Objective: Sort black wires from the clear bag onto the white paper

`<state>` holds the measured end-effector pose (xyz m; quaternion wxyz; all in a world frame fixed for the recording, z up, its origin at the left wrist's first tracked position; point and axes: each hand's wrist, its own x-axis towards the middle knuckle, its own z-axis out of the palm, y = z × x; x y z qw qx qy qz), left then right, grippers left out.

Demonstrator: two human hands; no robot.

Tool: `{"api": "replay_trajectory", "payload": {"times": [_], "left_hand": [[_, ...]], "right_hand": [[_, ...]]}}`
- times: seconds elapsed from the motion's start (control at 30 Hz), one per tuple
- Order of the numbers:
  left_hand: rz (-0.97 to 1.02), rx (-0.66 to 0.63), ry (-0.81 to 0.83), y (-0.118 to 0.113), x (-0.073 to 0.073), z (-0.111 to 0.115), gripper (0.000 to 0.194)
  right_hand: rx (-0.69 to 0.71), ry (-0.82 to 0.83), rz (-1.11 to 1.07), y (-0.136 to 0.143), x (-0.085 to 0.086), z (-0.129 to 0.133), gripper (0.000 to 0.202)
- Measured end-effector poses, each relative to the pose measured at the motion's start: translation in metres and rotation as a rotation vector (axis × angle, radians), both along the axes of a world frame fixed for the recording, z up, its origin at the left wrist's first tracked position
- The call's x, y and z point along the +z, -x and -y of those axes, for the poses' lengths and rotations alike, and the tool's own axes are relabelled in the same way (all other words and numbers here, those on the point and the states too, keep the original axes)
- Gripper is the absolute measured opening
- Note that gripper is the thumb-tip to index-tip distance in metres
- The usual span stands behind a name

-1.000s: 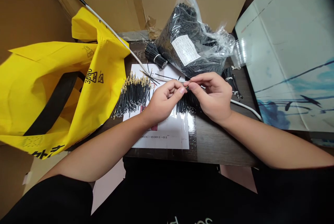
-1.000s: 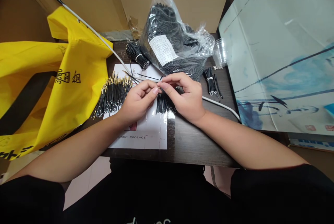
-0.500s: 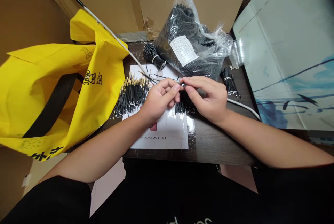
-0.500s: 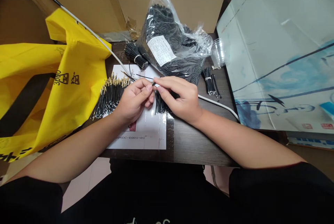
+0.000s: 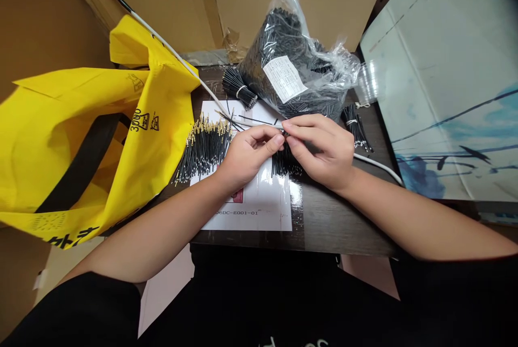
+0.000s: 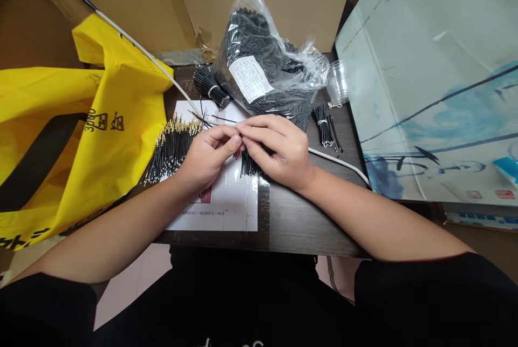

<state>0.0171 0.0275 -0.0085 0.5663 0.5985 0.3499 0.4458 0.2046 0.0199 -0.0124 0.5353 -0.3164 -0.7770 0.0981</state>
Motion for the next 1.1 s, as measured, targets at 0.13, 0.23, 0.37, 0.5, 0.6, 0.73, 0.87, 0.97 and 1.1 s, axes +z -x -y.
{"api": "replay_trajectory", "payload": {"times": [0.13,0.23,0.37,0.5,0.6,0.73,0.87,0.97,1.1], "left_hand": [[-0.017,-0.032,-0.017,0.001,0.002,0.0,0.032],[-0.01,-0.061,0.001,0.002,0.004,0.0,0.032],[0.008,-0.085,0.062,0.002,0.006,0.001,0.032],[0.034,-0.108,0.118,0.001,0.007,0.002,0.032],[0.041,-0.108,0.134,0.0,0.006,0.002,0.032],[0.052,-0.101,0.151,0.001,0.005,0.002,0.032],[0.09,-0.049,0.162,0.001,0.004,0.001,0.03],[0.104,0.031,0.149,0.001,0.003,0.0,0.029],[0.13,0.13,0.125,0.001,0.002,-0.002,0.029]], "right_hand": [[-0.004,0.04,0.004,-0.001,0.0,0.001,0.03],[-0.008,0.037,0.008,-0.001,0.001,0.001,0.029],[-0.018,0.028,0.021,-0.001,0.001,0.0,0.028],[0.011,-0.006,0.005,-0.001,0.001,-0.001,0.032],[0.014,-0.008,0.009,0.0,0.0,-0.001,0.032],[-0.009,0.013,0.029,-0.001,0.001,-0.001,0.03],[-0.028,0.002,0.012,-0.003,0.006,0.001,0.039],[-0.057,0.091,0.038,-0.002,0.011,0.004,0.02],[0.035,0.25,0.192,0.001,0.014,0.006,0.023]]}}
